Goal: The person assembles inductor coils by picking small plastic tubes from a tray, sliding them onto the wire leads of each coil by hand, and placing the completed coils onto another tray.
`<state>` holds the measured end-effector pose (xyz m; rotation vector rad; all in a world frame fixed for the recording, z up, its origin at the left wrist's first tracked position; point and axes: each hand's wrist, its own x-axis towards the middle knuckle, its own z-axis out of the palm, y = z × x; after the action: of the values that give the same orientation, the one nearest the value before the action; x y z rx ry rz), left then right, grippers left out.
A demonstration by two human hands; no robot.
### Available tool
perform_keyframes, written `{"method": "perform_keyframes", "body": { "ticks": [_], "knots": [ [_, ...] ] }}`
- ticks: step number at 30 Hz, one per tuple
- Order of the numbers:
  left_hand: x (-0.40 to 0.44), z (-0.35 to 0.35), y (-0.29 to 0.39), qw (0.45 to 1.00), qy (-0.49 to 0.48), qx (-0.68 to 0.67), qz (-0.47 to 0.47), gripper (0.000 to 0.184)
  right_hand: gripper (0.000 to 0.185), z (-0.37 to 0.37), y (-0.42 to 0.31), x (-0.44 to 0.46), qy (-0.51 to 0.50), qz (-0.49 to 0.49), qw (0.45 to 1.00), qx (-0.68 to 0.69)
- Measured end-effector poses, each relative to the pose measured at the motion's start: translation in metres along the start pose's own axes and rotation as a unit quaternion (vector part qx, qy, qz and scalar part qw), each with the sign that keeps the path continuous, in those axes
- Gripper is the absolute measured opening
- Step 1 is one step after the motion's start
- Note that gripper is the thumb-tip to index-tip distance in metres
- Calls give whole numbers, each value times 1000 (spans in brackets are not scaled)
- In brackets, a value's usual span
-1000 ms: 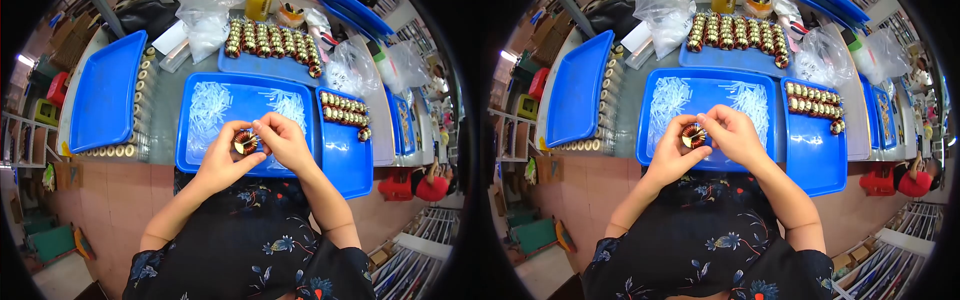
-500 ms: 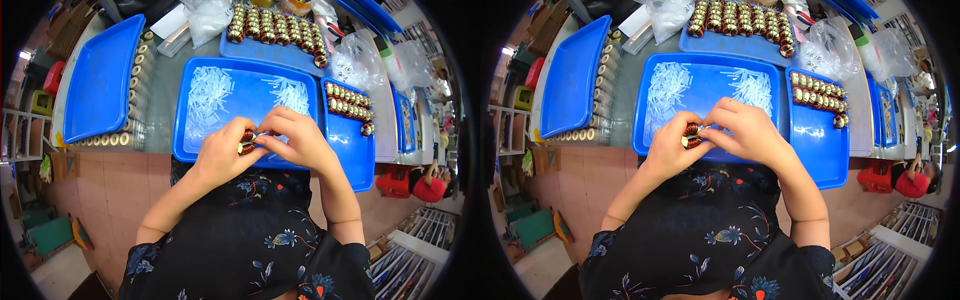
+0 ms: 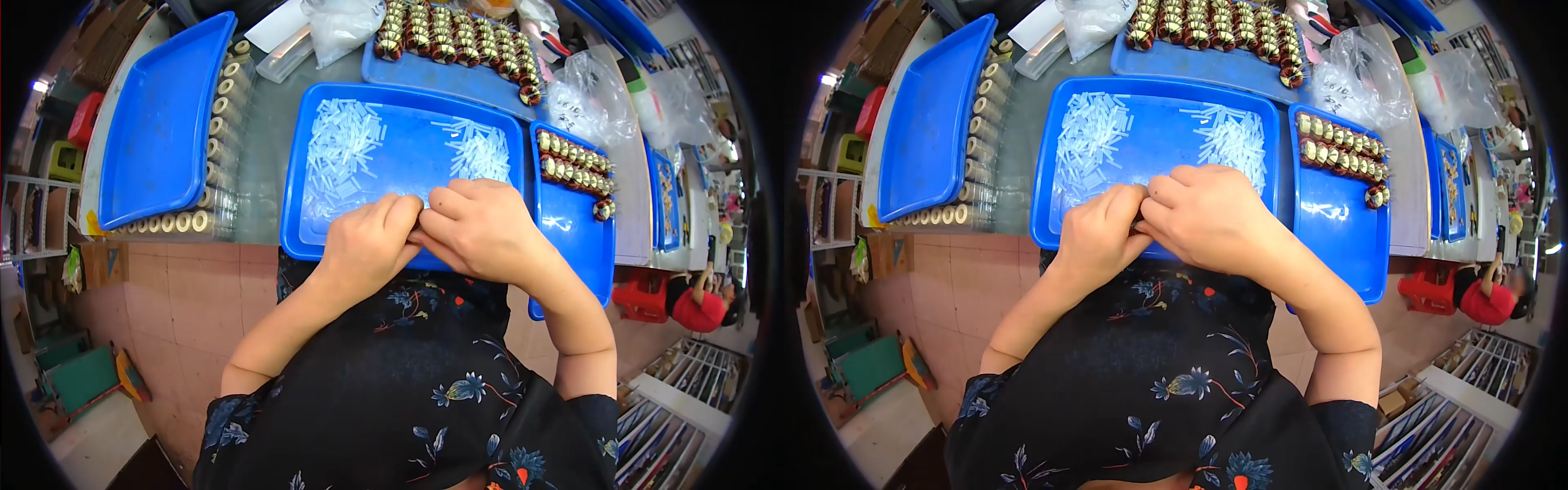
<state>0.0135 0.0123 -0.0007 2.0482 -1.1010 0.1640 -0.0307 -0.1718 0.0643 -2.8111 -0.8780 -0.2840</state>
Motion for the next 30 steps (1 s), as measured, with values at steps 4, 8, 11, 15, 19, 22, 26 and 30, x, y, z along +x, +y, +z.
{"method": "perform_keyframes", "body": {
  "ticks": [4,8,11,15,19,22,26,30],
  "knots": [
    [2,4,-3,999,28,30,7,36,16,8,-7,-1,26,14,999,-14],
    [3,7,-6,998,38,59,-9,35,18,25,-19,-4,86,71,993,-40],
    [7,2,-8,999,32,2,-41,34,18,22,-15,-10,80,79,993,-20],
    [9,-8,-7,977,-38,-160,-134,32,16,14,-9,-12,137,80,983,90],
    [9,-9,-2,941,-84,-265,-193,26,19,13,-6,-15,133,93,974,160],
    [9,-12,0,930,-99,-285,-212,26,20,15,-6,-16,136,99,966,196],
    [9,-13,2,929,-116,-282,-208,26,16,16,-7,-17,130,113,959,226],
    [7,-12,4,922,-135,-306,-196,26,11,15,-5,-17,132,123,950,256]
  ]
}}
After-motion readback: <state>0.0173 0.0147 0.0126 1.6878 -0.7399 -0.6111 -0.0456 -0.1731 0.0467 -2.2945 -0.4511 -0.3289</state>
